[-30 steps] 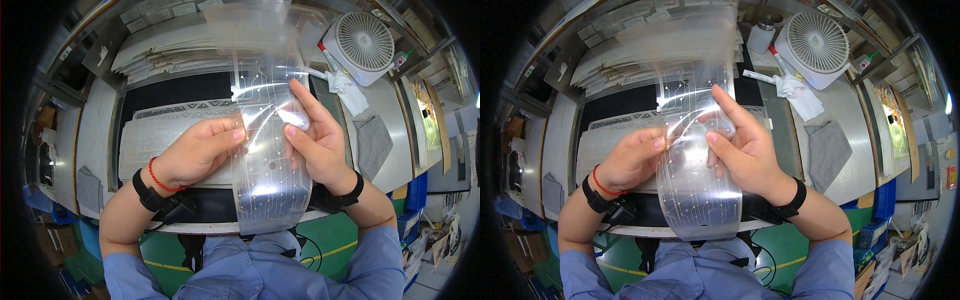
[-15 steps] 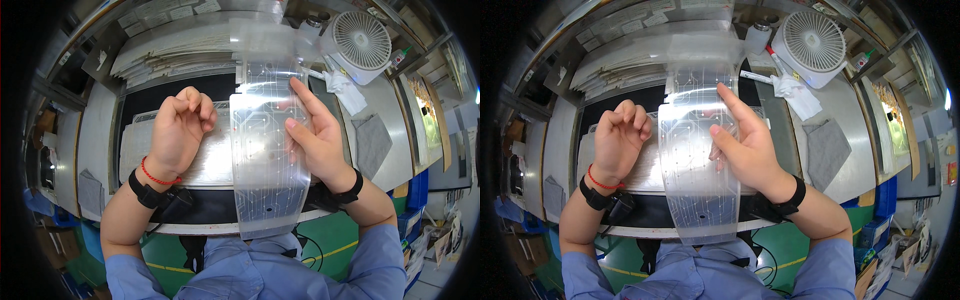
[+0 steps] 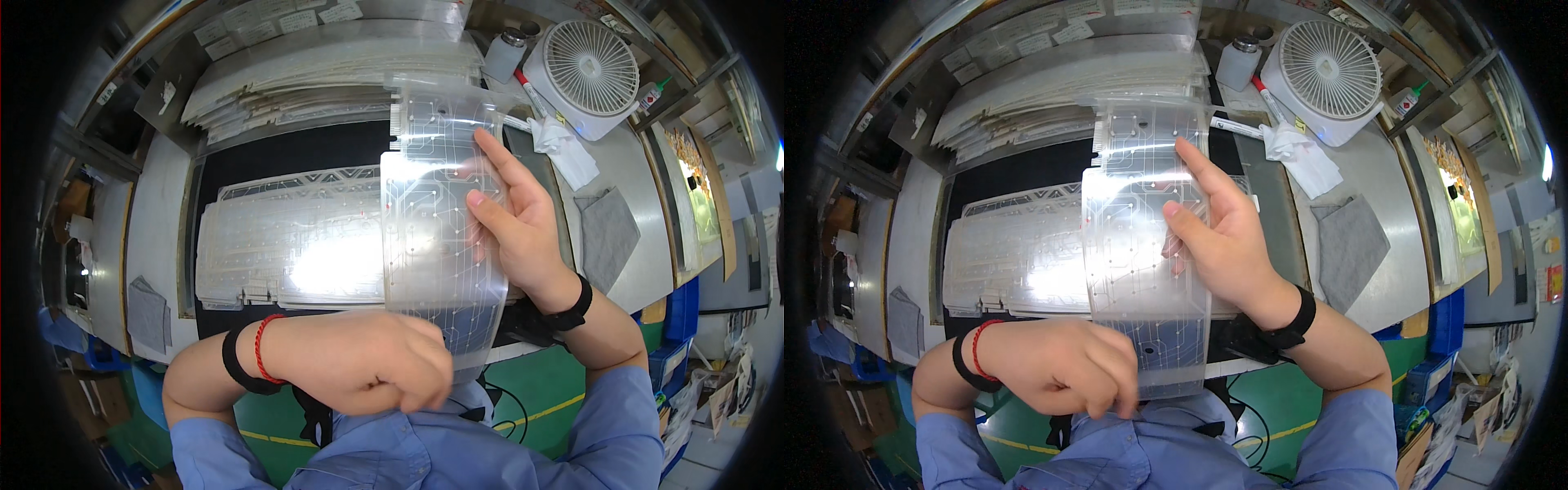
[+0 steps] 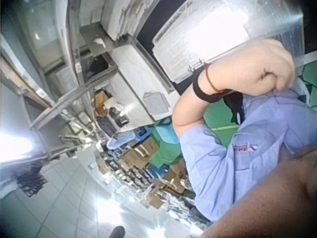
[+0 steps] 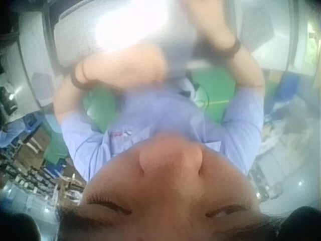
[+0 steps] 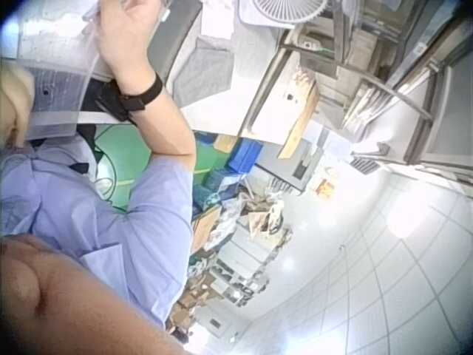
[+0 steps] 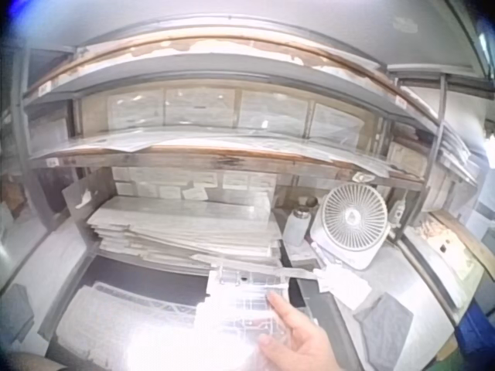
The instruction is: Inspecting and sorting transparent plastic sheets with printed circuit patterns at a workstation.
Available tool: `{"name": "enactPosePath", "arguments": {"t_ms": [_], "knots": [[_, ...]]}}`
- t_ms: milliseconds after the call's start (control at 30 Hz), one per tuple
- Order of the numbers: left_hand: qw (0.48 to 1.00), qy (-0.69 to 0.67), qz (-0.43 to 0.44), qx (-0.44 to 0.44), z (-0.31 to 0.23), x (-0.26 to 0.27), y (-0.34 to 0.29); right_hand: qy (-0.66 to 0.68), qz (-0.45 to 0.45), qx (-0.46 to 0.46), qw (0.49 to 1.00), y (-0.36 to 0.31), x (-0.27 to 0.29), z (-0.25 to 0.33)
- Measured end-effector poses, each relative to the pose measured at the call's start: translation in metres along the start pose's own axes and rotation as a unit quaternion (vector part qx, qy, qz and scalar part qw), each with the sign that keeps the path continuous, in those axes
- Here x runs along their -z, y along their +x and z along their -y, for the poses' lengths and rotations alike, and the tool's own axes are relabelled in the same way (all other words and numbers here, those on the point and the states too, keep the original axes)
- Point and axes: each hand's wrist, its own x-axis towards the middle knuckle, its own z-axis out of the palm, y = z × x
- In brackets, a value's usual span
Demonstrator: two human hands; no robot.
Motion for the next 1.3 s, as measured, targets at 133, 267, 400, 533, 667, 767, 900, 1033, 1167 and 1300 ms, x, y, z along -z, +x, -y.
{"name": "enactPosePath", "arguments": {"t_ms": [133, 267, 400, 533, 667, 767, 900, 1033, 1167, 1300], "knots": [[0.997, -0.006, -0.068, 0.040, -0.002, 0.022, -0.008, -0.006, -0.010, 0.011, 1.000, 0.001, 0.001, -0.002], [0.933, -0.063, -0.340, 0.103, 0.015, 0.043, -0.019, 0.006, 0.000, 0.014, 1.000, 0.000, 0.001, 0.000], [0.843, -0.085, -0.509, 0.149, 0.027, 0.055, -0.014, 0.014, -0.007, 0.026, 1.000, 0.001, 0.003, -0.003], [0.849, -0.133, -0.454, 0.235, 0.023, 0.051, -0.009, -0.004, -0.017, 0.032, 0.999, 0.001, 0.003, -0.003], [0.840, -0.156, -0.458, 0.246, 0.027, 0.046, -0.009, -0.005, -0.013, 0.035, 0.999, 0.000, 0.002, -0.002], [0.876, -0.114, -0.409, 0.229, 0.023, 0.043, -0.008, -0.001, -0.020, 0.070, 0.997, 0.001, 0.002, -0.005], [0.861, -0.096, -0.456, 0.206, 0.021, 0.046, -0.008, -0.006, -0.038, 0.136, 0.990, 0.002, -0.004, -0.006], [0.846, -0.073, -0.502, 0.163, 0.025, 0.051, -0.015, -0.105, -0.020, 0.145, 0.984, 0.004, 0.002, -0.010], [0.843, -0.060, -0.512, 0.151, 0.021, 0.058, -0.015, -0.248, -0.001, 0.171, 0.953, 0.004, 0.020, -0.015], [0.844, -0.045, -0.521, 0.118, 0.021, 0.055, -0.015, -0.134, -0.024, 0.055, 0.989, -0.004, 0.010, -0.007]]}}
